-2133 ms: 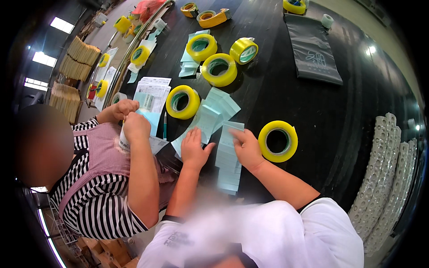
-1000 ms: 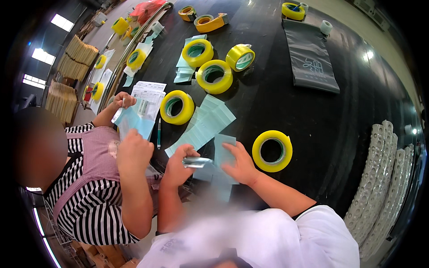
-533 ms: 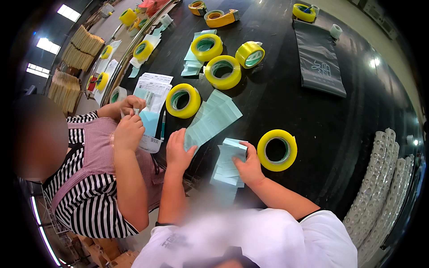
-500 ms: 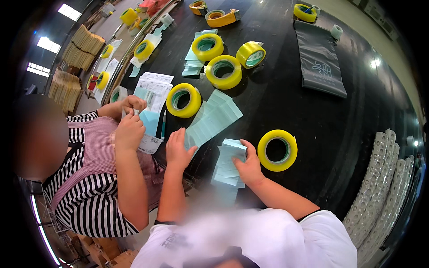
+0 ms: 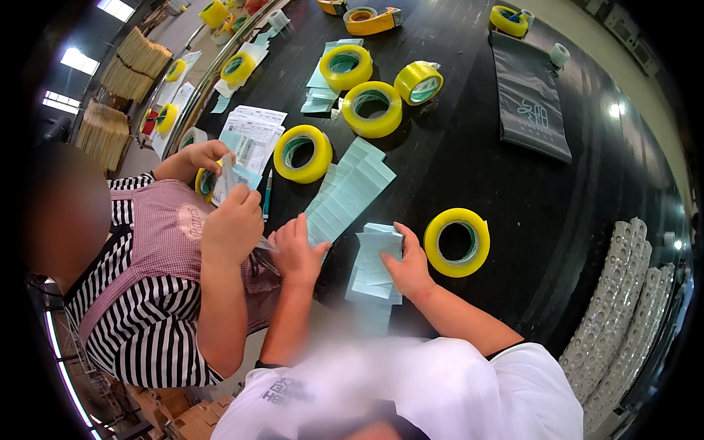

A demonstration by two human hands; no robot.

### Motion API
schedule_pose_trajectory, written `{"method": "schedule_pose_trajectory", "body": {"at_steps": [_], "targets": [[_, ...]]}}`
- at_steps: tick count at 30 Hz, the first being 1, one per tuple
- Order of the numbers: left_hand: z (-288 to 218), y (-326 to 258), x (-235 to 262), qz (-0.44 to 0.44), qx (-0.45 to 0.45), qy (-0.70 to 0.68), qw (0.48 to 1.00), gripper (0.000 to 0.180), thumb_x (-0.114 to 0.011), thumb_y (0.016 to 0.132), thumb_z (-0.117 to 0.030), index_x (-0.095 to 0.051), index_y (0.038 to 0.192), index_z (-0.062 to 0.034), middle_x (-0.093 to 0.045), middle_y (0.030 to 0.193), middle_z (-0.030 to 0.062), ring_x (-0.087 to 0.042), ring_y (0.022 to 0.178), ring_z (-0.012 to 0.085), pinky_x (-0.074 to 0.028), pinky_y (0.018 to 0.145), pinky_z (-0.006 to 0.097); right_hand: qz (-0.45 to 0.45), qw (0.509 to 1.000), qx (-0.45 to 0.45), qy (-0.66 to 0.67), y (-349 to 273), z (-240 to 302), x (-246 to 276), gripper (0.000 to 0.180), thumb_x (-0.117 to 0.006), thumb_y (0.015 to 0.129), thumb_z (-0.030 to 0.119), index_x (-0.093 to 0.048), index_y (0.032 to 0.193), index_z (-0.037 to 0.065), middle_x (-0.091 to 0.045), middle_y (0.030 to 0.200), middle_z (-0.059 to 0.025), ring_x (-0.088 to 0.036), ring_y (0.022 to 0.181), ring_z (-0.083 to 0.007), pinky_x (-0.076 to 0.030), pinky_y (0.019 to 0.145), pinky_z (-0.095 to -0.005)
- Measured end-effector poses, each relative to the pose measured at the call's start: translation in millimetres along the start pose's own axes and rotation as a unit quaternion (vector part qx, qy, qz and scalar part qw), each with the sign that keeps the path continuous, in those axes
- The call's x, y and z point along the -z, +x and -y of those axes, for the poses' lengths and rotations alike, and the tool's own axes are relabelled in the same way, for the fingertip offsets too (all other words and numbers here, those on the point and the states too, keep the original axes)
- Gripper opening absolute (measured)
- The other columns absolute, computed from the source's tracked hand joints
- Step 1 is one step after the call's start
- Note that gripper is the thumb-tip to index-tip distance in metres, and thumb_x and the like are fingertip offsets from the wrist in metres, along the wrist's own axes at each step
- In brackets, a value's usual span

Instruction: The person handles rolls of yellow tape and stacks of blue labels on a black table. They pick up stickers from a sheet and apply them to the labels by hand before moving items across the workspace.

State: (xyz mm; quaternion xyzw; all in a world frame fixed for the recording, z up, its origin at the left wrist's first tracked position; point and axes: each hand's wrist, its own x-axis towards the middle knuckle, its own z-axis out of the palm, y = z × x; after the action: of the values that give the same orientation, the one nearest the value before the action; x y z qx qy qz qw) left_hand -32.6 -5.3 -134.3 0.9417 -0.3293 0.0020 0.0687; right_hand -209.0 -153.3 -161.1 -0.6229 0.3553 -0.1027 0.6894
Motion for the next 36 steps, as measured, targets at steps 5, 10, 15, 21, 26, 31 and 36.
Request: {"method": "schedule_pose_trajectory", "body": {"at_steps": [5,10,15,21,26,31,36], "targets": [[-6,-9,-6,-0.020,0.027,-0.061,0.998,0.067,-0.083,0.070,-0.020,-0.053,0.129,-0.0074,-0.058,0.118,0.0076,-0.056,0.108,0.0291,-0.044,0.089,0.044,0.001,1.000,0.019,-0.015,2,-6,0,0.064,-0.067,0.086,0.005,-0.037,0.142,0.001,-0.055,0.129,-0.0182,-0.055,0.118,-0.0240,-0.043,0.102,-0.0346],[-2,-28,-4,0.023,-0.031,-0.141,0.989,0.047,-0.075,0.078,-0.013,-0.058,0.122,-0.0060,-0.066,0.096,0.0094,-0.062,0.093,0.0330,-0.047,0.081,0.045,-0.021,1.000,0.010,0.004,-2,-7,0,0.064,-0.067,0.085,0.005,-0.038,0.142,0.000,-0.055,0.128,-0.0188,-0.054,0.120,-0.0249,-0.042,0.103,-0.0344],[-22,-51,16,-0.036,-0.015,-0.329,0.944,0.026,-0.071,0.082,-0.007,-0.067,0.107,-0.0038,-0.065,0.089,0.0120,-0.063,0.086,0.0312,-0.050,0.075,0.039,-0.067,0.996,0.006,-0.062,-12,-10,1,0.062,-0.062,0.089,0.003,-0.036,0.145,0.003,-0.049,0.135,-0.0166,-0.049,0.123,-0.0231,-0.037,0.107,-0.0344],[-33,-70,4,0.184,0.090,-0.589,0.782,0.038,-0.067,0.084,-0.006,-0.062,0.121,-0.0001,-0.064,0.099,0.0147,-0.063,0.089,0.0237,-0.049,0.082,0.033,-0.072,0.987,-0.033,0.141,-6,-20,0,0.064,-0.054,0.098,0.027,-0.029,0.149,-0.001,-0.050,0.138,-0.0199,-0.049,0.125,-0.0268,-0.036,0.107,-0.0352],[-29,-70,-7,0.233,0.045,-0.449,0.861,0.046,-0.069,0.083,-0.013,-0.059,0.125,0.0016,-0.065,0.104,0.0200,-0.065,0.095,0.0322,-0.050,0.083,0.037,-0.021,0.985,0.024,0.171,-13,-19,-2,0.075,-0.052,0.100,0.039,-0.019,0.152,-0.003,-0.038,0.145,-0.0177,-0.038,0.133,-0.0226,-0.028,0.113,-0.0345],[-28,-65,-7,0.243,0.020,-0.425,0.872,0.045,-0.073,0.080,-0.018,-0.062,0.119,0.0015,-0.065,0.103,0.0211,-0.064,0.095,0.0355,-0.051,0.082,0.039,-0.010,0.982,0.042,0.184,-20,-19,-1,0.078,-0.058,0.096,0.030,-0.017,0.153,-0.003,-0.041,0.144,-0.0179,-0.041,0.132,-0.0227,-0.030,0.112,-0.0340],[-36,-39,19,0.167,-0.083,-0.276,0.943,0.040,-0.075,0.078,-0.018,-0.063,0.109,0.0035,-0.062,0.101,0.0189,-0.060,0.090,0.0337,-0.050,0.081,0.040,-0.079,0.995,0.051,0.016,-8,-41,-2,0.079,-0.068,0.085,0.003,-0.024,0.151,-0.004,-0.056,0.132,-0.0177,-0.056,0.120,-0.0228,-0.043,0.102,-0.0327]]}}
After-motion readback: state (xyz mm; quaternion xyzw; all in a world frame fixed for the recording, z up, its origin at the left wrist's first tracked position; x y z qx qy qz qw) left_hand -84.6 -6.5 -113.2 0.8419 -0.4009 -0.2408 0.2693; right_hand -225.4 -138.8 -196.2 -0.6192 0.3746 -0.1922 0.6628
